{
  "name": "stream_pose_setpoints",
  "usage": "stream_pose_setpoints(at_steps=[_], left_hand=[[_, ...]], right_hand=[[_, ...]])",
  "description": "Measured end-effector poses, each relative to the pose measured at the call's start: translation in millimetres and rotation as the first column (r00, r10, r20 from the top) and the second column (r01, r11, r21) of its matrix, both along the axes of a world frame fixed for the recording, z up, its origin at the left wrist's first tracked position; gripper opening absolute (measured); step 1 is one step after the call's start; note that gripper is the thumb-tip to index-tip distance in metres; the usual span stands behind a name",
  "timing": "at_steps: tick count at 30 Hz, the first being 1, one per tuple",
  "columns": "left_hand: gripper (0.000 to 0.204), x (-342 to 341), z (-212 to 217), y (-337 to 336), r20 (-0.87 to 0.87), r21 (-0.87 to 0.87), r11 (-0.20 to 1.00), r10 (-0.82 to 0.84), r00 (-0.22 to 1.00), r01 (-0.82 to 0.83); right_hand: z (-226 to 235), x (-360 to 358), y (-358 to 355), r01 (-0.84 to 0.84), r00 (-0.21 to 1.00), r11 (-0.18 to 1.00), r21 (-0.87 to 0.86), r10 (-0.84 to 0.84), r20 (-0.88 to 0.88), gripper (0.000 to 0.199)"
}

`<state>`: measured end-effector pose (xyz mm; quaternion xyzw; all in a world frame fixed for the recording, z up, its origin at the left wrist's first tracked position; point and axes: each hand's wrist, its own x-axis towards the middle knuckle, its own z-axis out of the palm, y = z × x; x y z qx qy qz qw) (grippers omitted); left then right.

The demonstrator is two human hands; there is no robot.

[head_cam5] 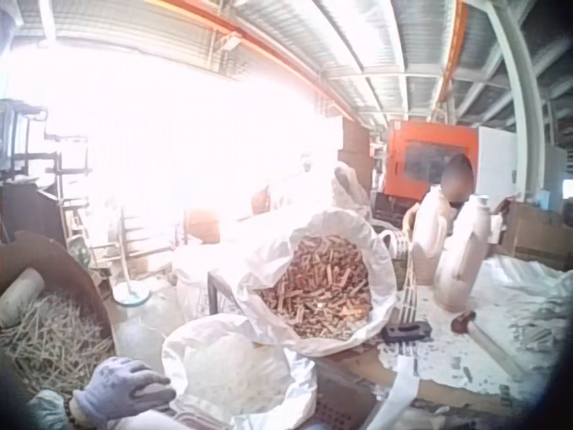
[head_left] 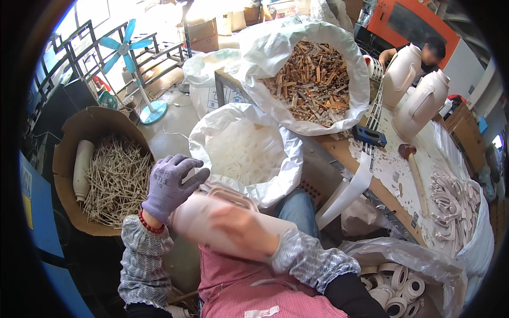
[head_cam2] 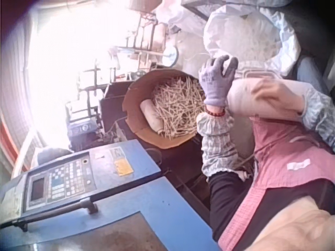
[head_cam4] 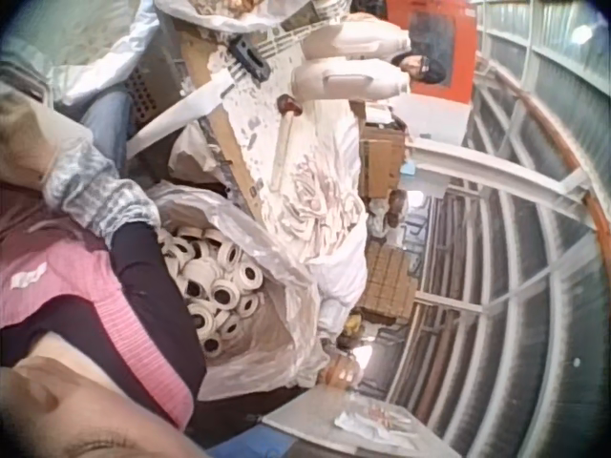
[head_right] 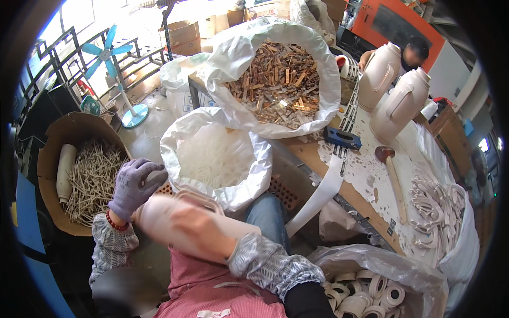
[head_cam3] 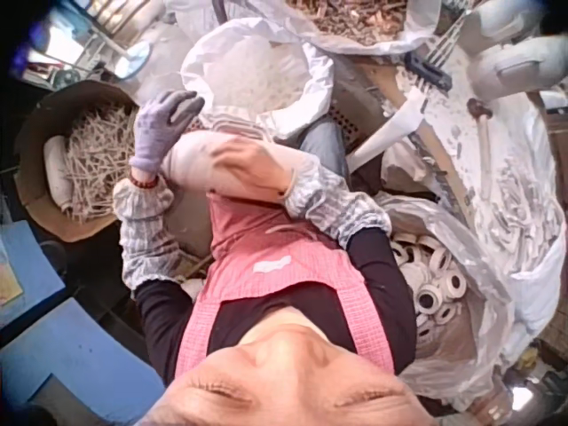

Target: The person sits on the floor and repeatedly assembles white cylindrical containers by inserting a wooden piece into the top opening, then attaching a handle to the side. The person handles the containers one at a time, rotating them to fit parts and placing finished units aside.

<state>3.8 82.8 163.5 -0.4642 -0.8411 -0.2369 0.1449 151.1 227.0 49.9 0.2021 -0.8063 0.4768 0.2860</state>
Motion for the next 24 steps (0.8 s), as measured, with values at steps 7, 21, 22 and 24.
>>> stream_pose_setpoints(at_steps=[7,21,22,24], left_hand=[[0.041,62.6,-54.4,-74.9,0.869,-0.18,0.982,0.189,0.458,-0.064],[0.038,111.8,-30.9,-37.0,0.576,0.057,0.99,-0.138,0.806,0.128],[0.039,112.8,-32.0,-28.0,0.543,0.075,0.981,-0.192,0.817,0.18],[0.04,115.8,-33.9,-13.2,0.467,0.103,0.954,-0.298,0.832,0.283]], right_hand=[[75.2,-40.9,143.1,0.343,0.927,0.923,0.172,-0.362,0.094,0.02],[74.9,-96.4,333.7,0.462,0.447,0.282,0.841,-0.893,0.053,0.024],[80.7,-94.3,328.7,0.437,0.425,0.284,0.854,-0.901,0.082,0.023],[86.3,-92.9,325.4,0.425,0.427,0.253,0.869,-0.903,0.054,0.022]])
